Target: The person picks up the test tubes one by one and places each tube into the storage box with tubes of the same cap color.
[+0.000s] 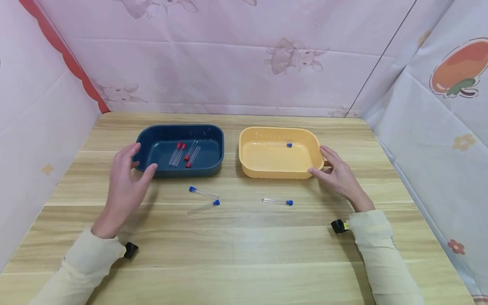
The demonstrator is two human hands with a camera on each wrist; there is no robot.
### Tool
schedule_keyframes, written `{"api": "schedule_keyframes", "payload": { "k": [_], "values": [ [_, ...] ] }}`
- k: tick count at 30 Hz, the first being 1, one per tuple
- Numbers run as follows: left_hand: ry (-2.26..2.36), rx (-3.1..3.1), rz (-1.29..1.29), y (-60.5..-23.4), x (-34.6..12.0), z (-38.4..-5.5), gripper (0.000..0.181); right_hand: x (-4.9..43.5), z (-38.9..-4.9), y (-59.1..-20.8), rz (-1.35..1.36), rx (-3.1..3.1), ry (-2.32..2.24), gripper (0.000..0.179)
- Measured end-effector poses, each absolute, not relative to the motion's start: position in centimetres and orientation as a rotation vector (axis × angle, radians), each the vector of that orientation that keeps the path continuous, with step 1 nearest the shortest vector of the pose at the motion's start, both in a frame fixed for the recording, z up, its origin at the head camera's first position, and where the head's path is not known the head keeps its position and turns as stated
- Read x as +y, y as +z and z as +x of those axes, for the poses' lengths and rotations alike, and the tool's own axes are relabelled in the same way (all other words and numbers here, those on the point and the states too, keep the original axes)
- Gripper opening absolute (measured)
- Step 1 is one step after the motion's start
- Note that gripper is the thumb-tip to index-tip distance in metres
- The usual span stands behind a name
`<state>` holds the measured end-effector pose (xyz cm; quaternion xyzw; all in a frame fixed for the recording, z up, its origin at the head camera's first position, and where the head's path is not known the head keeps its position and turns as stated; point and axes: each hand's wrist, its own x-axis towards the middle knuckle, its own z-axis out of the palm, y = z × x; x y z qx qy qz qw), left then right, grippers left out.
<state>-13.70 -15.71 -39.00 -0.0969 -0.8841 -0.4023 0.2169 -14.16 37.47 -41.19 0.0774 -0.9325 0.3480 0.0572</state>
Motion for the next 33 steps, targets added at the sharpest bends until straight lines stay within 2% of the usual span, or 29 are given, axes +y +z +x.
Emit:
{"api": "schedule_keyframes", "payload": {
  "k": [16,27,33],
  "values": [
    [-1.049,-2.677,-0.61,-40.0,-11.4,-10.9,0.06,37.6,-14.3,-41.4,0.242,-2.807,1.064,0.076],
    [-0.924,-2.854,-0.752,-41.0,-9.4,-9.6,0.042,37.7,-14.4,-41.5,0.235,-2.794,1.08,0.076],
    [-0.924,-2.909,-0.743,-41.4,-8.6,-9.8,0.035,37.7,-14.4,-41.6,0.223,-2.798,1.088,0.077]
  ]
}}
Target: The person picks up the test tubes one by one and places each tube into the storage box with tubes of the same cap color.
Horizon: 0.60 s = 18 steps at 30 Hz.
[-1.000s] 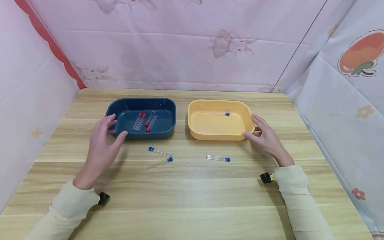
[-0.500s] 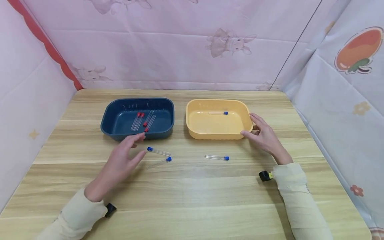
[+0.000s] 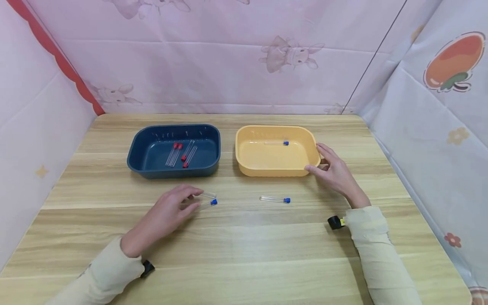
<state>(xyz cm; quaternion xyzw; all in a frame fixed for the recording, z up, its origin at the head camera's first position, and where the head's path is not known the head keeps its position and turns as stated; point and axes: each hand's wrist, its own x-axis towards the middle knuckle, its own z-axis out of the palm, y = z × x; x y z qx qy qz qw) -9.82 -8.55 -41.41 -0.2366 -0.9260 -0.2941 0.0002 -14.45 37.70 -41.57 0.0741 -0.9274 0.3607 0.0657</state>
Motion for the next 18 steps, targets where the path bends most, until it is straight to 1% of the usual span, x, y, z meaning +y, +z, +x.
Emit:
{"api": "schedule_keyframes", "payload": {
  "k": [7,18],
  "values": [
    [-0.889,-3.039,-0.689,-41.6,-7.5,-9.9,0.033,37.7,-14.4,-41.5,0.222,-2.789,1.096,0.076],
    [-0.808,-3.119,-0.743,-41.7,-6.5,-10.0,0.029,37.7,-14.4,-41.6,0.236,-2.782,1.112,0.076]
  ]
}}
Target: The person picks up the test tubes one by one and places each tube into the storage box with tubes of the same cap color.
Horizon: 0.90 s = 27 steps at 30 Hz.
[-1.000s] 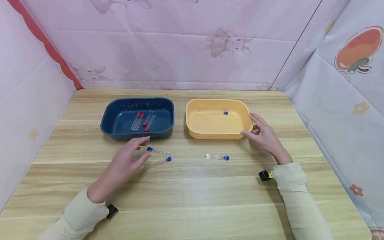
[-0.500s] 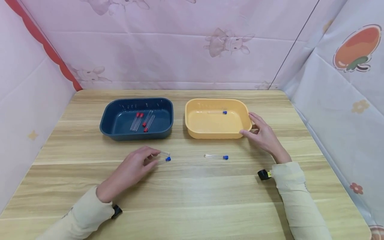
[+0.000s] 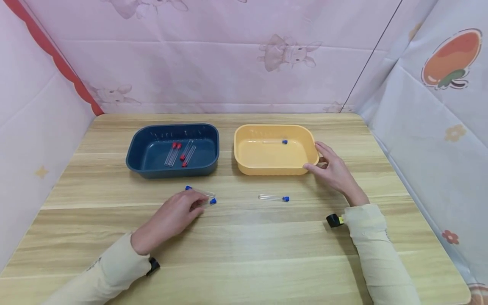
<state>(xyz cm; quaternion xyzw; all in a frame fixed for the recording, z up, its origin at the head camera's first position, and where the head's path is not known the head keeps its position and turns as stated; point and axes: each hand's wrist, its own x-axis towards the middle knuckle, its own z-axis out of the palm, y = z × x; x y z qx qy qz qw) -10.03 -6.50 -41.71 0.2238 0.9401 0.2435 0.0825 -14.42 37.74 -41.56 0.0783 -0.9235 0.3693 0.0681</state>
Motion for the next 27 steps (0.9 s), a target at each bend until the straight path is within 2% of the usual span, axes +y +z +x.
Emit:
{"api": "schedule_keyframes", "payload": {
  "k": [8,13,21,27],
  "values": [
    [0.71,2.731,0.723,-41.6,-5.4,-9.7,0.03,37.6,-14.3,-41.6,0.246,-2.78,1.128,0.075],
    [0.737,2.658,0.749,-41.4,-4.2,-9.6,0.033,35.9,-13.1,-39.4,0.24,-2.784,1.152,0.072],
    [0.601,2.618,0.779,-41.0,-2.1,-9.3,0.052,35.2,-12.7,-38.3,0.24,-2.782,1.168,0.071],
    [0.586,2.637,0.766,-41.2,-1.0,-8.8,0.054,35.3,-12.7,-38.4,0.248,-2.784,1.158,0.071]
  ]
}}
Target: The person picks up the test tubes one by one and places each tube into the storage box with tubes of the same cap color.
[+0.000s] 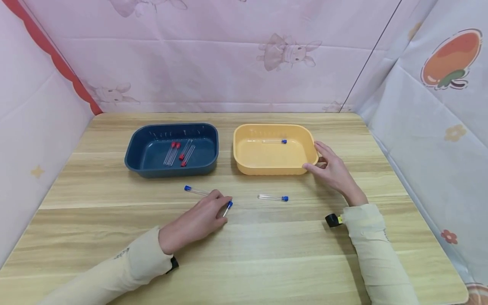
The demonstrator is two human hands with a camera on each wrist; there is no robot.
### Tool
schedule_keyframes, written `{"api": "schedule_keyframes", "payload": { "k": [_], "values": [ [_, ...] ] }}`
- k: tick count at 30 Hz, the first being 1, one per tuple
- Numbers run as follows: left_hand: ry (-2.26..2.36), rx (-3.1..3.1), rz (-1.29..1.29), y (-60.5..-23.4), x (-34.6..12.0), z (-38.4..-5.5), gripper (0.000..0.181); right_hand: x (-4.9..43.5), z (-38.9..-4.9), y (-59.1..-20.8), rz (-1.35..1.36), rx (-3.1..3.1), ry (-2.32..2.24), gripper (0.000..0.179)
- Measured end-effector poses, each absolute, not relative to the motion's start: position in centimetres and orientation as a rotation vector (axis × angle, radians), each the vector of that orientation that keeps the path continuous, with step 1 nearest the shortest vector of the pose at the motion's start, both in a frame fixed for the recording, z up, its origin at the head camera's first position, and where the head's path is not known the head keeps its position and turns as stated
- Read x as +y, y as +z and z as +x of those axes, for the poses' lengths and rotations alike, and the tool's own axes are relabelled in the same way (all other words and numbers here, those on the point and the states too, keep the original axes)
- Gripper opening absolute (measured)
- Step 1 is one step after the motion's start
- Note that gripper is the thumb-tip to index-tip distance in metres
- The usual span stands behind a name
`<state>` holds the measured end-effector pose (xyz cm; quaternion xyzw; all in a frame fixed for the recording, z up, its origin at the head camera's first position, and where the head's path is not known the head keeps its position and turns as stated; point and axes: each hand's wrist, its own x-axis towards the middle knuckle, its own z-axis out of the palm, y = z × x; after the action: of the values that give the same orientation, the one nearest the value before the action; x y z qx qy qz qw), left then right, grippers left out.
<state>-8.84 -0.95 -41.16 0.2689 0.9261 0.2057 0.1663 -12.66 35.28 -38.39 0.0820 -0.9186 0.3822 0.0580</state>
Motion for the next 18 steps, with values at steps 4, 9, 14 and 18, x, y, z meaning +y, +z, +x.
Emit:
{"api": "schedule_keyframes", "payload": {
  "k": [4,9,14,18],
  "values": [
    [0.601,2.676,0.789,-41.5,-0.5,-8.6,0.052,35.3,-12.7,-38.5,0.26,-2.775,1.168,0.071],
    [0.633,2.711,0.819,-41.8,-0.5,-8.7,0.055,35.4,-12.7,-38.6,0.261,-2.768,1.157,0.07],
    [0.589,2.69,0.878,-41.0,-1.0,-9.3,0.064,35.4,-12.6,-38.5,0.261,-2.776,1.143,0.07],
    [0.5,2.616,0.978,-40.1,-1.8,-10.3,0.072,35.4,-12.6,-38.4,0.268,-2.776,1.151,0.07]
  ]
}}
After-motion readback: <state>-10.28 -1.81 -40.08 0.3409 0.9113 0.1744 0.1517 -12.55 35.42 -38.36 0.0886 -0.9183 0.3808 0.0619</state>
